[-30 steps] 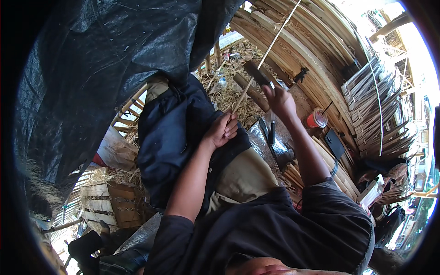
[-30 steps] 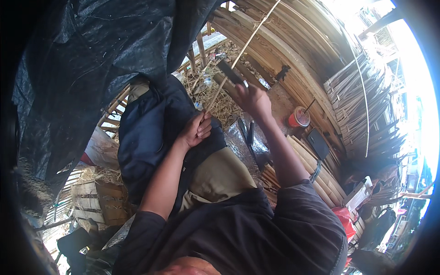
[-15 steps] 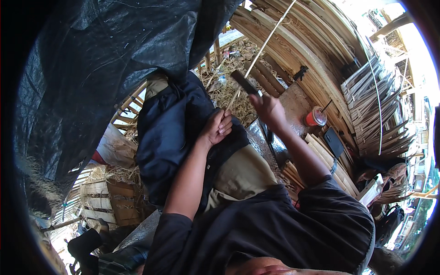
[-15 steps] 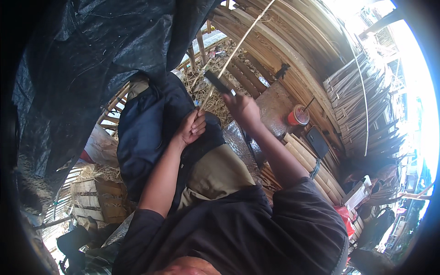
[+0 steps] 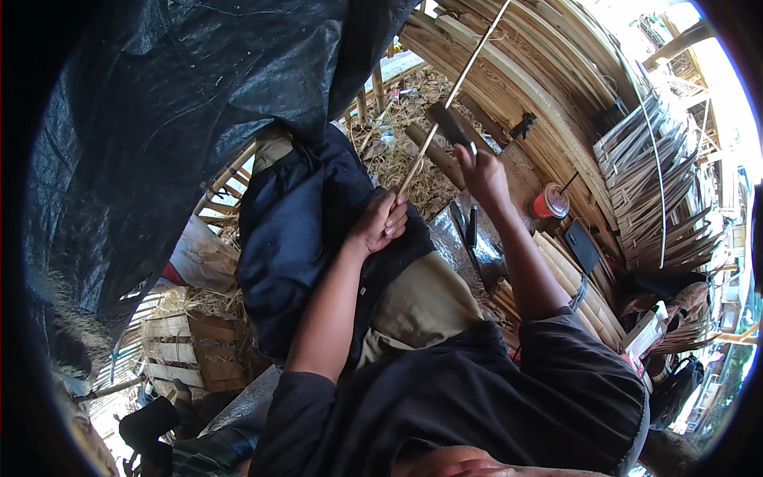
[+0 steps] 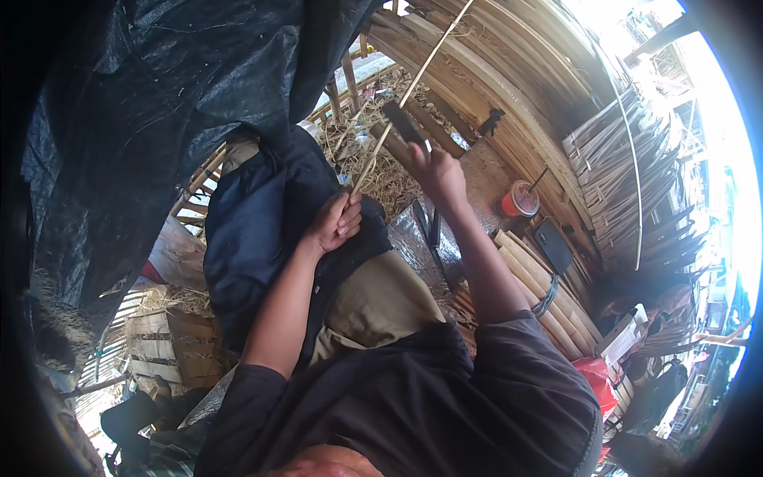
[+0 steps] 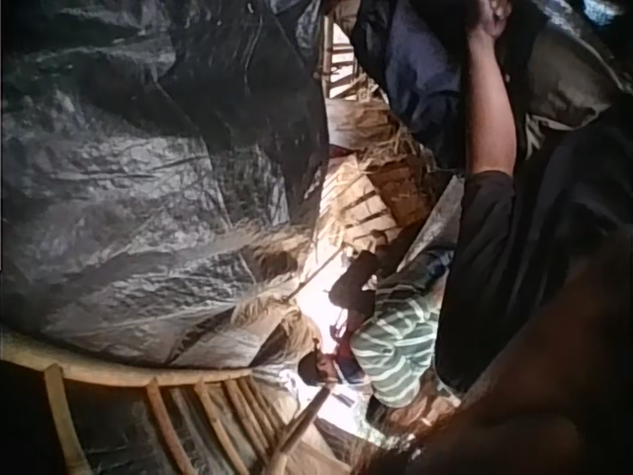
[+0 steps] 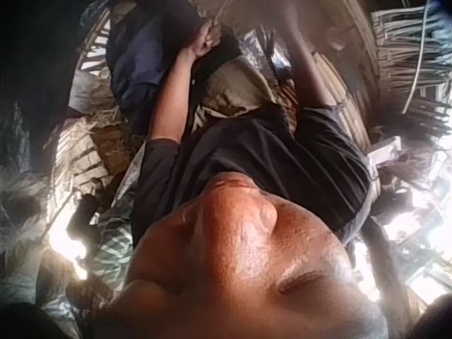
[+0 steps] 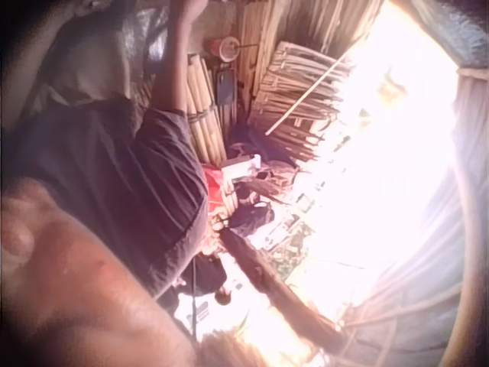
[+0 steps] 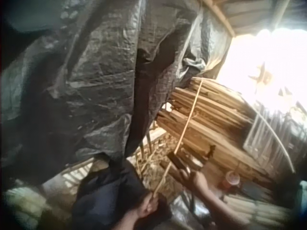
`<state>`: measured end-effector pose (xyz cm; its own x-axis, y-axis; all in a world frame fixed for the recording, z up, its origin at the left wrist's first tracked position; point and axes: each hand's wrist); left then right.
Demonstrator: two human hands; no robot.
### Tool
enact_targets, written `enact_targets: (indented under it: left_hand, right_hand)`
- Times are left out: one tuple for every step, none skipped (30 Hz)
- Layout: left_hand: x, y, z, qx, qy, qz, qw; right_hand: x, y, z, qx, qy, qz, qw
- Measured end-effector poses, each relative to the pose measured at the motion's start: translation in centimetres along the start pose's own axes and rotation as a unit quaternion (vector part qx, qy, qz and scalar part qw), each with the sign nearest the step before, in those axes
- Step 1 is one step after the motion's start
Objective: The person holds a thin bamboo strip and repeatedly scrapes and shaves along its length using a knife.
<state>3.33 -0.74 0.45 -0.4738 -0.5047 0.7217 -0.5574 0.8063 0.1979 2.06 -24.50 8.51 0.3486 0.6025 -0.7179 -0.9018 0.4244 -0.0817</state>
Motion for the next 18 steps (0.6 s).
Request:
enact_targets:
  left_hand:
    - [0.0,0.0,0.0,0.005,-0.002,0.008,1.000]
    - [-0.5,0.1,0.3,0.009,-0.004,0.008,1.000]
    - [-0.9,0.4,0.3,0.010,-0.003,0.005,1.000]
    - [-1.2,0.6,0.1,0.011,0.001,0.003,1.000]
    - [-1.4,0.7,0.0,0.013,0.004,0.002,1.000]
    - [-1.3,0.6,0.2,0.013,0.003,0.003,1.000]
    - [-1.3,0.7,0.3,0.010,0.006,-0.002,1.000]
    - [-0.9,0.6,0.4,0.005,0.008,-0.001,1.000]
    - [-0.6,0.3,0.2,0.004,0.007,0.002,1.000]
    - [-0.6,0.0,0.2,0.010,0.000,0.009,1.000]
    - [-0.5,-0.1,0.1,0.016,-0.008,0.016,1.000]
    - [-0.7,0.2,0.2,0.016,-0.007,0.015,1.000]
    - [-1.4,0.4,0.4,0.021,0.003,0.003,1.000]
    - [-1.6,0.4,0.3,0.024,0.013,-0.007,1.000]
    - [-1.8,0.3,0.4,0.024,0.013,-0.005,1.000]
    - [-1.6,0.3,0.4,0.016,0.012,-0.005,1.000]
    - [-1.5,0.6,0.4,0.008,0.010,-0.008,1.000]
    - [-1.4,0.5,0.4,0.006,0.010,-0.010,1.000]
  right_hand:
    - [0.3,0.0,0.5,-0.054,-0.018,-0.030,0.998]
    - [0.8,0.7,0.9,-0.052,-0.003,0.010,0.999]
    - [1.4,2.1,1.3,-0.050,0.012,0.050,0.997]
    - [2.3,3.6,1.2,-0.107,0.004,0.060,0.992]
    - [2.8,4.0,1.1,-0.091,0.011,0.080,0.993]
    - [2.3,3.5,0.7,-0.071,0.039,0.087,0.993]
    - [1.8,2.6,0.6,-0.051,0.065,0.098,0.992]
    - [0.8,1.6,0.9,-0.038,0.037,0.065,0.996]
    - [0.7,-0.2,-0.2,-0.013,0.048,0.009,0.999]
    - [0.5,-0.3,0.3,-0.015,0.020,-0.006,1.000]
    - [0.2,-0.3,0.9,-0.017,-0.009,-0.021,1.000]
    - [0.8,0.4,1.0,-0.024,0.011,0.042,0.999]
    - [1.9,1.7,1.2,-0.031,0.031,0.103,0.994]
    - [2.8,3.8,1.1,-0.142,-0.006,0.073,0.987]
    - [3.4,4.3,1.1,-0.066,0.031,0.109,0.991]
    - [2.6,3.7,1.4,-0.041,0.049,0.115,0.991]
    - [1.8,3.0,1.7,-0.015,0.065,0.122,0.990]
    - [1.4,2.0,1.7,-0.013,0.057,0.088,0.994]
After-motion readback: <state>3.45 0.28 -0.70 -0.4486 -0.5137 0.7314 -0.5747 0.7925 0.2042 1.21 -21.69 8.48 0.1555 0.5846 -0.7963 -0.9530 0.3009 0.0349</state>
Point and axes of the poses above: each hand's wrist, its own y-axis away from the middle knuckle, its own x-axis out of the palm, z = x × y, and after that the axes turned 11 degrees about -y, right-handed
